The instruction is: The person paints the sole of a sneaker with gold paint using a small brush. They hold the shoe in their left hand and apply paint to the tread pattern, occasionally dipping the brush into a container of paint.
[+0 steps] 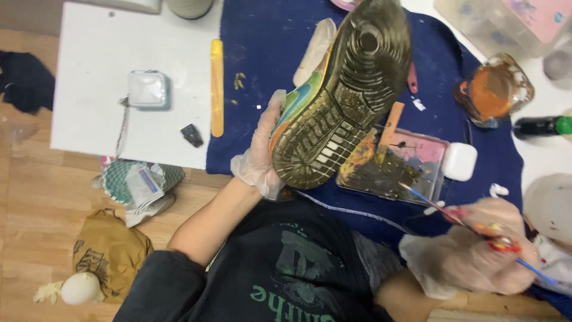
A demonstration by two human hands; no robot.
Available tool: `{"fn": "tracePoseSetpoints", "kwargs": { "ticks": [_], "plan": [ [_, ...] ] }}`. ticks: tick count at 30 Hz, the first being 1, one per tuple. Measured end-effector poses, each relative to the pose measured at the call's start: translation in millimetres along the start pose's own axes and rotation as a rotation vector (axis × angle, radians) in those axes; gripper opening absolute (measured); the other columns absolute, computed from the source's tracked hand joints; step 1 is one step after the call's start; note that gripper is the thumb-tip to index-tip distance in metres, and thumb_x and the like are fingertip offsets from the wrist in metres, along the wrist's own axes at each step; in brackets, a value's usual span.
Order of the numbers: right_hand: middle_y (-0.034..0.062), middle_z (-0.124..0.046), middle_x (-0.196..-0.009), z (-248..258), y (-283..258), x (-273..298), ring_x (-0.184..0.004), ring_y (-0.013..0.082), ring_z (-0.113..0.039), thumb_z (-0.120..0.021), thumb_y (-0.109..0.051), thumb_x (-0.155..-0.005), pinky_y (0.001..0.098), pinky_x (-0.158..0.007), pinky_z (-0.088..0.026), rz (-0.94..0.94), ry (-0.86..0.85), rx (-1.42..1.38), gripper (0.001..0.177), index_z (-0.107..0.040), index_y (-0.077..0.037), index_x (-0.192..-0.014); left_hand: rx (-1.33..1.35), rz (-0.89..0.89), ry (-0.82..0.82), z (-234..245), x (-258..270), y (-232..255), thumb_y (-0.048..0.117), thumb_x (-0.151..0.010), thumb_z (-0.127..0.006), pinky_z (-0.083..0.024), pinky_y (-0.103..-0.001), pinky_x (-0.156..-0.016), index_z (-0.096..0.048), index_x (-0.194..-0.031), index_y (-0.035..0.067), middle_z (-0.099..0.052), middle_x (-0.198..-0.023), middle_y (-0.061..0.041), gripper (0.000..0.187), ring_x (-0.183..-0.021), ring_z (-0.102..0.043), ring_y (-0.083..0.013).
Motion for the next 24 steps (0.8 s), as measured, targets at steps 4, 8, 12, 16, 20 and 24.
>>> {"fn": "tracePoseSetpoints", "kwargs": {
  "ticks": [4, 8, 12, 16, 20, 24],
  "plan": [
    [0.0324, -0.055, -0.073, 16, 11, 2, -0.065, 0.0405, -0.055, -0.050, -0.039, -0.120, 0.0529, -0.070, -0.047, 0.063, -0.072, 0.169, 0.059, -0.045, 0.009, -0.087, -1.195, -0.872, -0.740, -39, 38, 13, 0.053, -0.085, -0.076, -0.019, -0.062, -0.143, -0.013, -0.171, 0.018, -0.016, -0.178, -0.002, 0.113, -0.168, -0.019, -0.0314],
    [0.0341, -0.050, -0.078, 31, 15, 15, -0.070, 0.0414, -0.050, -0.051, -0.027, -0.124, 0.0557, -0.074, -0.046, 0.052, -0.077, 0.168, 0.042, -0.040, 0.009, -0.105, -1.227, -0.832, -0.733, -28, 37, 17, 0.042, -0.096, -0.073, -0.026, -0.060, -0.140, 0.001, -0.170, 0.022, -0.007, -0.176, -0.011, 0.107, -0.165, -0.019, -0.0351],
    [0.0349, -0.052, -0.077, 54, 40, 25, -0.068, 0.0435, -0.054, -0.049, -0.023, -0.125, 0.0554, -0.074, -0.049, 0.026, -0.081, 0.143, 0.041, -0.039, 0.008, -0.100, -0.053, 0.077, -0.198, -5, 12, 0, 0.059, -0.096, -0.073, -0.068, -0.045, -0.094, -0.053, -0.150, 0.009, -0.064, -0.143, -0.019, 0.076, -0.129, -0.066, -0.0347],
    [0.0306, -0.052, -0.078, 55, 42, 31, -0.066, 0.0420, -0.055, -0.048, -0.020, -0.127, 0.0516, -0.069, -0.049, -0.041, -0.100, 0.172, 0.040, -0.041, 0.009, -0.100, -0.696, -0.377, -0.456, -17, 26, 21, 0.032, -0.091, -0.077, -0.040, -0.056, -0.125, -0.039, -0.159, 0.024, -0.033, -0.157, -0.008, 0.079, -0.146, -0.041, -0.0333],
    [0.0293, -0.051, -0.080, 63, 55, 39, -0.067, 0.0401, -0.053, -0.051, -0.021, -0.125, 0.0511, -0.069, -0.048, -0.118, -0.069, 0.116, 0.037, -0.043, 0.007, -0.104, -0.107, -0.023, -0.019, -2, 20, 1, 0.039, -0.089, -0.085, -0.058, -0.056, -0.104, -0.059, -0.140, 0.005, -0.068, -0.132, -0.019, 0.067, -0.120, -0.069, -0.0361],
    [0.0302, -0.052, -0.078, 66, 61, 43, -0.065, 0.0411, -0.055, -0.054, -0.021, -0.123, 0.0499, -0.065, -0.048, -0.135, -0.037, 0.114, 0.039, -0.043, 0.008, -0.101, -0.188, -0.095, -0.067, -6, 19, 3, 0.037, -0.094, -0.083, -0.051, -0.052, -0.115, -0.053, -0.148, 0.007, -0.064, -0.140, -0.017, 0.069, -0.127, -0.065, -0.0332]
  ]
}}
Point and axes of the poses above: each hand's wrist, its own x-axis away from the middle knuckle, its own z-axis out of the back of the hand, y = z × x, the point moved 7 cm from there along -x, towards the middle knuckle
